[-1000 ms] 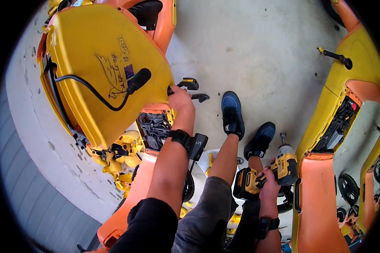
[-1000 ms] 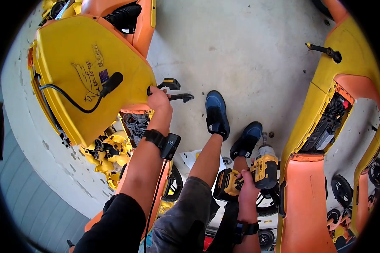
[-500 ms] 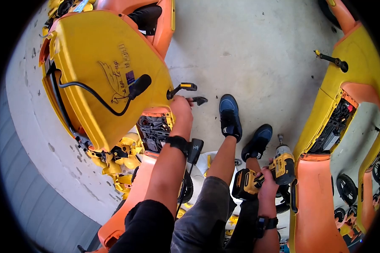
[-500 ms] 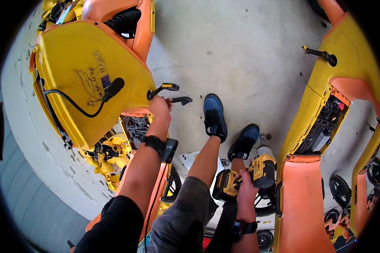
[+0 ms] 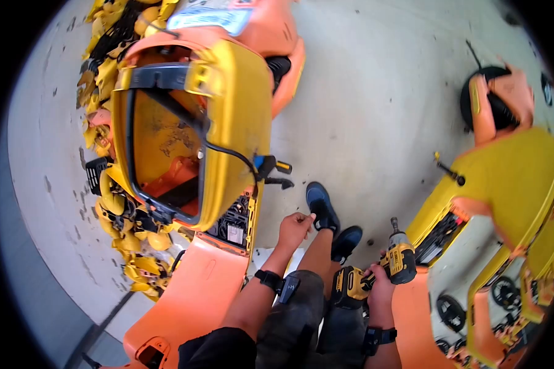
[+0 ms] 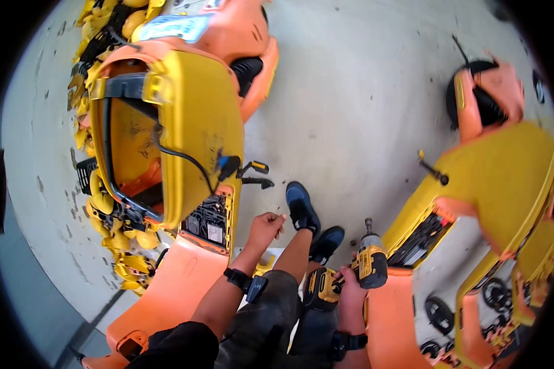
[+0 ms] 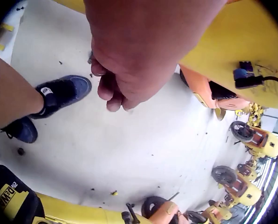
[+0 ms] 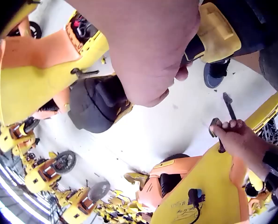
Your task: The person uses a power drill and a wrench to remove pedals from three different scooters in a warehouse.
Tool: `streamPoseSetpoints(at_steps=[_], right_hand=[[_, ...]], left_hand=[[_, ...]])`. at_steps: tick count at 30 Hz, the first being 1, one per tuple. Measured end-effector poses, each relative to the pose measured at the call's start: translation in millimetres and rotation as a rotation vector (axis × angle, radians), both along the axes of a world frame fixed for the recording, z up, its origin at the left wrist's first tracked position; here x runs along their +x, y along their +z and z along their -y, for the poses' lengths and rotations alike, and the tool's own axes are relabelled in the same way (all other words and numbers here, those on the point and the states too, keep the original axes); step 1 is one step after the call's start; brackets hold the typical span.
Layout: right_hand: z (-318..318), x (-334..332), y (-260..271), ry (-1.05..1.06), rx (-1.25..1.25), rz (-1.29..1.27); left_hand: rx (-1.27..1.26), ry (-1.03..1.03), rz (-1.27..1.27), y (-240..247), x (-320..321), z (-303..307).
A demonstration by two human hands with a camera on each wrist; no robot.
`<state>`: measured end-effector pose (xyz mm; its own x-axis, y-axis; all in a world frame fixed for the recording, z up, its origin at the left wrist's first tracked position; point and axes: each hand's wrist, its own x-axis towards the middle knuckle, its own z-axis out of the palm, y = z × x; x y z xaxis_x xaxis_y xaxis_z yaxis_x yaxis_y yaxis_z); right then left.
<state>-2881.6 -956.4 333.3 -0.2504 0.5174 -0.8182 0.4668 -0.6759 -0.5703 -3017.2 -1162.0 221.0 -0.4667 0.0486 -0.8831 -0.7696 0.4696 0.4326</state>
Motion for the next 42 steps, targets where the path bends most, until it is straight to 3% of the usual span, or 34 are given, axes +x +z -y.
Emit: streamPoseSetpoints(at_steps=[1,2,5,7,10,13,14,17,19,21,23,24,25,26,28,30,31,32,33,36,42], right_hand=[[-10.3,-12.9,8.0,0.057,0.014,0.012],[-19.9,-26.5,15.6,0.112,0.028,0.022],[-50.8,-67.7,37.7,0.254,0.063,0.038],[-55.5,-89.3,60.2,0.439,0.168,-0.001],[-86.1,-124.7,88.0,0.523,0.227,0.047],[-119.2,-159.6,112.1,0.539,0.245,-0.007],[-127.7,-180.4,125.8,0.532,0.260,-0.061],[-155.0,-207.5,156.2,0.654,0.274,0.080],[-187.0,-239.1,174.5,0.763,0.272,0.068],[-239.7,-248.7,150.0,0.891,0.265,0.106],[-276.7,-265.9,125.6,0.987,0.384,0.067],[-299.2,-273.8,105.7,1.012,0.462,-0.019],[-299.2,-310.1,127.2,1.084,0.428,0.249],[-324.3,-317.7,104.6,1.163,0.470,0.280],[-347.2,-356.4,123.6,1.314,0.473,0.392],[-308.3,-463.4,219.8,1.466,0.384,0.519],[-290.5,-502.6,232.3,1.317,0.707,0.461],[-288.8,-529.3,232.0,1.267,0.800,0.402],[-292.7,-548.2,230.4,1.291,0.775,0.352],[-316.2,-592.9,230.9,1.450,0.634,0.317],[-361.4,-756.1,259.5,1.770,0.404,0.543]], left_hand=[[-0.089,-0.092,-0.016,15.7,-10.7,-10.3],[-0.071,-0.040,-0.086,37.3,-22.5,-25.6],[0.027,-0.145,-0.373,74.2,-42.0,-56.1],[0.106,-0.097,-0.431,130.9,-73.2,-57.4],[0.223,-0.140,-0.996,194.4,-115.9,-61.0],[0.110,0.085,-1.284,248.9,-179.4,-44.6],[-0.065,0.212,-1.330,254.7,-200.0,-45.7],[-0.502,0.521,-1.276,283.1,-282.3,-9.7],[-0.811,0.563,-1.144,278.7,-333.5,3.8],[-0.829,0.813,-0.828,256.1,-378.5,17.9],[-0.623,1.144,-0.458,207.6,-402.6,46.2],[-0.730,1.185,-0.324,211.5,-420.3,41.1],[-0.842,1.202,-0.168,215.6,-429.9,38.2],[-0.862,1.195,-0.149,217.7,-432.5,34.2],[-1.018,1.107,-0.212,220.4,-426.9,19.7],[-1.070,1.093,-0.141,227.3,-435.5,17.7],[-1.077,1.114,-0.138,226.4,-433.2,16.5],[-1.092,1.124,-0.153,226.2,-433.1,16.7],[-1.083,1.187,-0.126,221.8,-432.8,20.1],[-1.156,1.125,-0.193,216.9,-427.7,16.1],[-1.069,1.211,-0.217,218.2,-420.8,16.4]])
